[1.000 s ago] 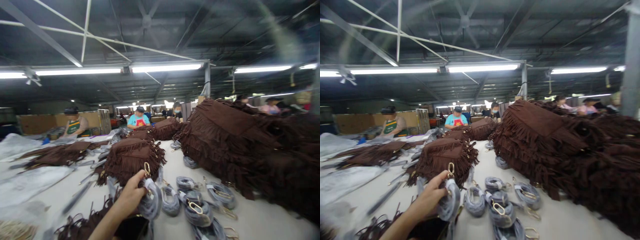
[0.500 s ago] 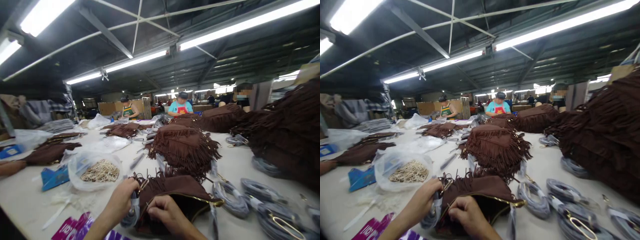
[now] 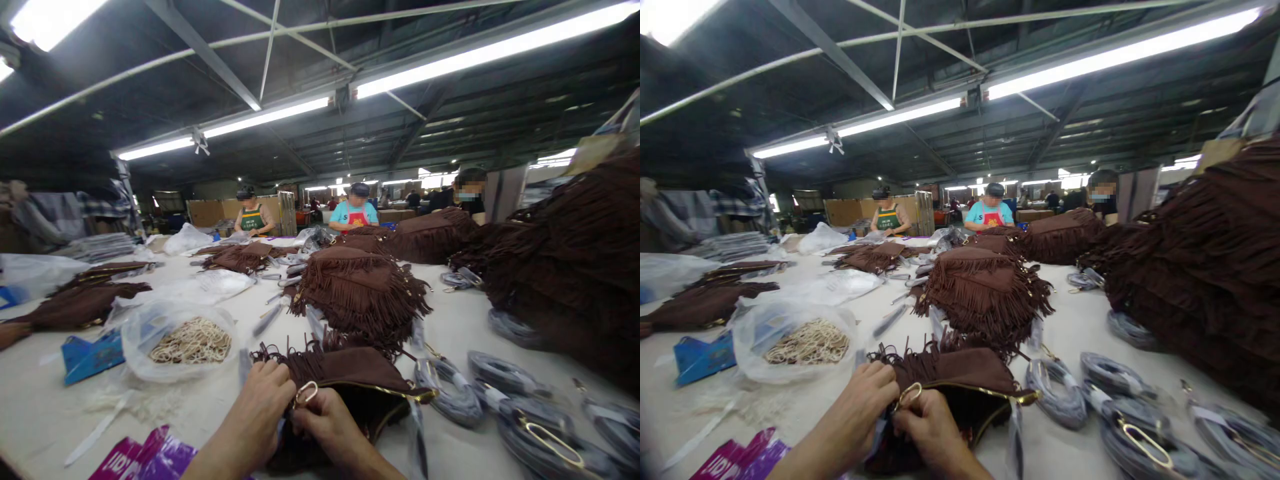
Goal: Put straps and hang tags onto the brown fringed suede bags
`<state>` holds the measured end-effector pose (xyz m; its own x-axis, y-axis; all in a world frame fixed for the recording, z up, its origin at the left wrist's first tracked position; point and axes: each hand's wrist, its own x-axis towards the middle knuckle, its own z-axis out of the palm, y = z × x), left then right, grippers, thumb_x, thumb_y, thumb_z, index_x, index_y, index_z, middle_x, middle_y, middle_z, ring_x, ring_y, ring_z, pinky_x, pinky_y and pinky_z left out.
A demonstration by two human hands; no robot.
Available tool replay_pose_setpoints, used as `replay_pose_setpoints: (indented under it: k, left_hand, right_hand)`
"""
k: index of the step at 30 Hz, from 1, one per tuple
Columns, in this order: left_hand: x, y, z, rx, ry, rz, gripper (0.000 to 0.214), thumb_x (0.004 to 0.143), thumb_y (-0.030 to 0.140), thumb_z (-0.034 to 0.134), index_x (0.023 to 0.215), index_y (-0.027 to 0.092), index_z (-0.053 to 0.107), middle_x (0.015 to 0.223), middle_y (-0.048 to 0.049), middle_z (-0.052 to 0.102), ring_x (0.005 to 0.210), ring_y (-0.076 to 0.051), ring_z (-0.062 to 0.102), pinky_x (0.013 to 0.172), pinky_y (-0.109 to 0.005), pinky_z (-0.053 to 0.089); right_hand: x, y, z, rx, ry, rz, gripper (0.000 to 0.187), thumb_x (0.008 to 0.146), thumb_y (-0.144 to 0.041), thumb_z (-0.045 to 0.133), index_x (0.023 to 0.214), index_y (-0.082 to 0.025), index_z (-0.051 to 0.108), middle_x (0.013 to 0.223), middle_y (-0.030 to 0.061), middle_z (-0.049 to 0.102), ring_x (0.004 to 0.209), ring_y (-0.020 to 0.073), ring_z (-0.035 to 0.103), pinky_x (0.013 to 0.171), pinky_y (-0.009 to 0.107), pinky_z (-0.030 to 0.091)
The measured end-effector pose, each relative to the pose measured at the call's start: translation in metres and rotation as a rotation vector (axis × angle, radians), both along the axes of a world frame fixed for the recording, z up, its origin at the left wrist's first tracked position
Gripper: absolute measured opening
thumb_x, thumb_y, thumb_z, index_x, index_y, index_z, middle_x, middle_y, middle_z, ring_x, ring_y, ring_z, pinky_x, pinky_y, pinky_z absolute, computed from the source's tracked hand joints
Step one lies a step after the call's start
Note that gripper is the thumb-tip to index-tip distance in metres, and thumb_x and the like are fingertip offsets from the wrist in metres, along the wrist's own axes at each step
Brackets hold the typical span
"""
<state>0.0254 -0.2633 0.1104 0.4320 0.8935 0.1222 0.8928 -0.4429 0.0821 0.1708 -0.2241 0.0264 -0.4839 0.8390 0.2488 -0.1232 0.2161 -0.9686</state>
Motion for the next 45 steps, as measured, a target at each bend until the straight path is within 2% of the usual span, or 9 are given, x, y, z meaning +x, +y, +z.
replay_pose_setpoints:
  k: [8,13,18,22,25,31,38,43,45]
  left_hand:
    - [0.000,0.005,0.001,-0.004,-0.031,-0.101,0.024,0.088,0.010,0.047,0.070,0.017,0.061,0.086,-0.0053,0.063,0.088,-0.020,0.053,0.083,-0.036,0.040]
    - [-0.010,0.022,-0.025,0.001,0.039,-0.050,0.019,0.086,0.007,0.046,0.086,0.017,0.063,0.098,-0.0077,0.064,0.093,-0.023,0.056,0.085,-0.037,0.044]
    - [-0.020,0.027,-0.047,-0.043,-0.208,-0.053,0.024,0.085,0.006,0.040,0.090,0.020,0.058,0.100,-0.0048,0.063,0.096,-0.018,0.057,0.088,-0.030,0.046]
    - [-0.031,0.014,-0.036,0.062,-0.407,0.036,0.028,0.091,0.013,0.030,0.084,0.020,0.056,0.097,-0.0084,0.063,0.094,-0.020,0.058,0.087,-0.034,0.050]
    - [-0.047,-0.006,-0.030,0.055,-0.387,0.070,0.024,0.086,0.018,0.042,0.100,0.020,0.062,0.123,-0.0123,0.060,0.117,-0.025,0.054,0.102,-0.042,0.044]
    - [-0.055,-0.039,-0.055,0.036,-0.155,0.255,0.060,0.069,0.012,0.057,0.129,0.019,0.057,0.145,-0.0158,0.047,0.132,-0.034,0.043,0.110,-0.049,0.036]
    - [-0.030,-0.023,-0.052,0.046,-0.019,0.285,0.066,0.069,0.000,0.044,0.130,0.021,0.057,0.136,-0.0144,0.054,0.121,-0.031,0.053,0.101,-0.049,0.043]
    - [-0.036,-0.006,-0.075,0.141,-0.203,0.254,0.047,0.074,-0.002,0.036,0.105,0.016,0.067,0.132,-0.0164,0.055,0.124,-0.026,0.053,0.105,-0.040,0.044]
    - [-0.045,-0.003,-0.077,0.193,-0.315,0.233,0.044,0.072,-0.001,0.039,0.102,0.016,0.066,0.127,-0.0166,0.057,0.121,-0.025,0.055,0.103,-0.039,0.047]
  right_hand:
    - [0.000,0.000,-0.007,-0.045,0.020,-0.027,0.017,0.066,-0.029,0.060,0.055,-0.018,0.055,0.054,-0.0025,0.051,0.051,0.0118,0.043,0.052,0.025,0.033]
    - [0.001,0.000,-0.004,-0.018,-0.015,-0.034,0.011,0.064,-0.022,0.055,0.055,-0.017,0.055,0.053,-0.0036,0.051,0.052,0.0112,0.043,0.053,0.023,0.033]
    - [-0.005,-0.004,-0.004,0.096,-0.148,-0.124,0.011,0.066,-0.014,0.052,0.057,-0.017,0.057,0.056,-0.0028,0.055,0.057,0.0122,0.048,0.056,0.022,0.036]
    - [-0.006,-0.011,-0.005,0.205,-0.226,-0.176,0.015,0.073,-0.012,0.053,0.062,-0.016,0.063,0.062,-0.0012,0.060,0.062,0.0134,0.053,0.060,0.022,0.037]
    - [-0.003,-0.012,-0.005,0.219,-0.222,-0.174,0.016,0.077,-0.015,0.055,0.064,-0.015,0.065,0.062,-0.0009,0.061,0.062,0.0140,0.053,0.061,0.023,0.038]
    - [0.001,-0.013,-0.005,0.266,-0.203,-0.142,0.018,0.083,-0.021,0.055,0.071,-0.016,0.067,0.068,0.0012,0.066,0.067,0.0163,0.059,0.064,0.023,0.042]
    - [0.006,-0.016,-0.009,0.475,-0.277,-0.173,0.017,0.087,-0.016,0.054,0.074,-0.018,0.064,0.069,-0.0005,0.066,0.065,0.0136,0.060,0.063,0.020,0.041]
    - [0.006,-0.013,-0.014,0.916,-0.414,-0.229,0.027,0.096,-0.019,0.041,0.078,-0.019,0.061,0.073,0.0029,0.062,0.064,0.0147,0.058,0.059,0.022,0.040]
    - [0.004,-0.012,-0.010,0.949,-0.410,-0.242,0.030,0.098,-0.020,0.038,0.078,-0.019,0.061,0.072,0.0031,0.061,0.064,0.0147,0.058,0.059,0.022,0.040]
